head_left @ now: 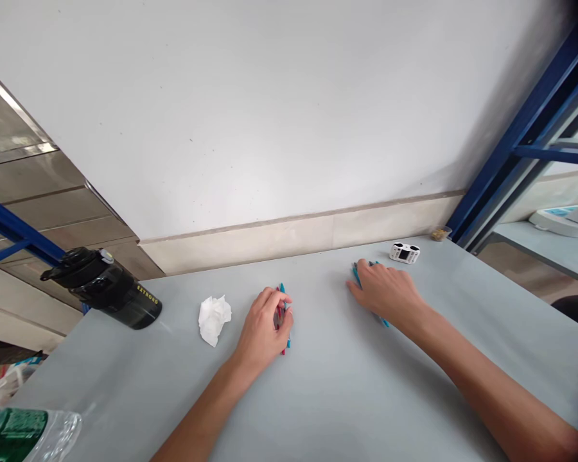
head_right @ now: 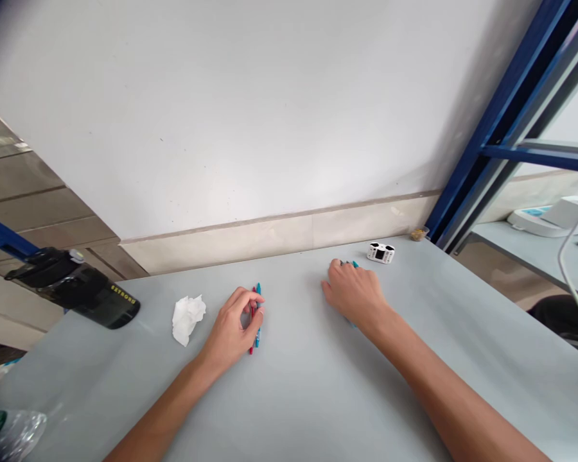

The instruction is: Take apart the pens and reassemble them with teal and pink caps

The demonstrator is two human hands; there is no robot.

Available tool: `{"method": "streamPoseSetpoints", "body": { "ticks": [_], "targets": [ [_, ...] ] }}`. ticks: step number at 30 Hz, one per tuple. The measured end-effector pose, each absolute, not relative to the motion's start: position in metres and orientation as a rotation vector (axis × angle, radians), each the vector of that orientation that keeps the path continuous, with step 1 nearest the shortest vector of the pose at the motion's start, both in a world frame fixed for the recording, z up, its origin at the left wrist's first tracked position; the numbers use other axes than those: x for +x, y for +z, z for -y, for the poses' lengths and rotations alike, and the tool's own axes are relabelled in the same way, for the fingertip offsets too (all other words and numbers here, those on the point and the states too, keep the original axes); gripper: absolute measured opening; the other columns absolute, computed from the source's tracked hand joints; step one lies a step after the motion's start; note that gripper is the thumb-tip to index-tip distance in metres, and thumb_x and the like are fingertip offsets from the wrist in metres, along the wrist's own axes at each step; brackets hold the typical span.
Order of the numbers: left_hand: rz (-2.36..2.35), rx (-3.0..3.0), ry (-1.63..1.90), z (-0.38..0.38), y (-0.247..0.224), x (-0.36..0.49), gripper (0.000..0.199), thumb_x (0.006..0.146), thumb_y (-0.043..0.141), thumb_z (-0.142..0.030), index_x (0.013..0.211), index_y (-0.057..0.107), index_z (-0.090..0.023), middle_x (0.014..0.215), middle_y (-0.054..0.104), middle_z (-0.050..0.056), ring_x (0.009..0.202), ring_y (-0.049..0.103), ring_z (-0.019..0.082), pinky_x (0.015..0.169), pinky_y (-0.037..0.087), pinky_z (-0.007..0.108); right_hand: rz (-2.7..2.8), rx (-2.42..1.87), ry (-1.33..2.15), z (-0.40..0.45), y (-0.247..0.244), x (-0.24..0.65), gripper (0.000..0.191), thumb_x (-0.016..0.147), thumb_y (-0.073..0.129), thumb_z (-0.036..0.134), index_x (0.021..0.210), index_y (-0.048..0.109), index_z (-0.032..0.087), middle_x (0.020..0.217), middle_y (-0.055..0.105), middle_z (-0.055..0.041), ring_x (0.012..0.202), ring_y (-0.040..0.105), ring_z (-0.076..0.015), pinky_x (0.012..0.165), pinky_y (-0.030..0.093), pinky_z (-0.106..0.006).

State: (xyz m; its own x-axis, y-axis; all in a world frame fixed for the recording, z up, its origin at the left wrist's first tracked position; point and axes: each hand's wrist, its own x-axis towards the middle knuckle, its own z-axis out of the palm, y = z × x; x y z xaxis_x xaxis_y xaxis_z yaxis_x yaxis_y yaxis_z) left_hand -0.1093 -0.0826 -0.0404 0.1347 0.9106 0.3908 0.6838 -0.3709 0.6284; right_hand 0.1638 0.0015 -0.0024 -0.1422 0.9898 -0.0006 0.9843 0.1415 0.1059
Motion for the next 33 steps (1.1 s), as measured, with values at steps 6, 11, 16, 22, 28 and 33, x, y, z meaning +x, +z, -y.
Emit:
{"method": "streamPoseSetpoints", "body": {
  "ticks": [6, 11, 16, 22, 28, 33],
  "targets": [
    [-1.572, 2.102, 1.105, 0.082, -0.039, -0.109, 0.009, 0.105, 0.057, -0.022, 0.106, 0.066, -0.026, 0.101, 0.064, 0.003, 0.090, 0.066, 0.019, 0.085, 0.054, 0.035, -2.298, 2.007, 0.096, 0.000, 0.001, 0.165, 0.032, 0.111, 0.049, 0.035, 0.106, 0.069, 0.011, 0.100, 0.076, -0.0207, 0.098, 0.078, -0.0394, 0.068, 0.046, -0.039],
    [-1.577, 2.096, 1.110, 0.080, -0.040, -0.109, 0.008, 0.105, 0.058, -0.023, 0.106, 0.066, -0.026, 0.102, 0.064, 0.002, 0.090, 0.065, 0.018, 0.086, 0.053, 0.035, -2.264, 1.987, 0.051, 0.004, 0.011, 0.165, 0.035, 0.110, 0.050, 0.034, 0.096, 0.074, 0.012, 0.094, 0.075, -0.0209, 0.094, 0.078, -0.0379, 0.067, 0.046, -0.037],
    [-1.582, 2.090, 1.094, 0.083, -0.040, -0.109, 0.009, 0.106, 0.058, -0.024, 0.106, 0.066, -0.026, 0.101, 0.063, 0.002, 0.089, 0.065, 0.018, 0.084, 0.053, 0.035, -2.320, 1.919, 0.071, 0.007, 0.010, 0.162, 0.035, 0.108, 0.050, 0.029, 0.088, 0.073, 0.013, 0.090, 0.075, -0.0194, 0.089, 0.078, -0.0365, 0.064, 0.040, -0.036],
    [-1.584, 2.082, 1.104, 0.082, -0.039, -0.108, 0.009, 0.107, 0.057, -0.025, 0.107, 0.066, -0.027, 0.103, 0.064, 0.002, 0.091, 0.064, 0.019, 0.087, 0.053, 0.036, -2.565, 1.788, 0.221, 0.009, 0.000, 0.150, 0.034, 0.109, 0.048, 0.031, 0.087, 0.069, 0.016, 0.073, 0.072, -0.0113, 0.069, 0.072, -0.0264, 0.057, 0.022, -0.033],
    [-1.586, 2.071, 1.172, 0.083, -0.035, -0.108, 0.011, 0.108, 0.056, -0.027, 0.113, 0.066, -0.027, 0.105, 0.065, 0.003, 0.093, 0.063, 0.020, 0.088, 0.053, 0.037, -3.156, 1.664, 0.471, 0.018, -0.010, 0.139, 0.029, 0.112, 0.049, 0.040, 0.097, 0.064, 0.020, 0.061, 0.064, 0.0014, 0.050, 0.054, -0.0152, 0.055, 0.016, -0.032],
    [-1.594, 2.017, 1.259, 0.084, -0.032, -0.107, 0.016, 0.108, 0.058, -0.032, 0.123, 0.063, -0.029, 0.102, 0.066, 0.003, 0.094, 0.064, 0.021, 0.088, 0.056, 0.038, -3.464, 1.329, 0.464, 0.023, -0.009, 0.137, 0.025, 0.115, 0.048, 0.034, 0.097, 0.059, 0.020, 0.066, 0.059, 0.0031, 0.054, 0.050, -0.0150, 0.055, 0.024, -0.032]
  ]
}}
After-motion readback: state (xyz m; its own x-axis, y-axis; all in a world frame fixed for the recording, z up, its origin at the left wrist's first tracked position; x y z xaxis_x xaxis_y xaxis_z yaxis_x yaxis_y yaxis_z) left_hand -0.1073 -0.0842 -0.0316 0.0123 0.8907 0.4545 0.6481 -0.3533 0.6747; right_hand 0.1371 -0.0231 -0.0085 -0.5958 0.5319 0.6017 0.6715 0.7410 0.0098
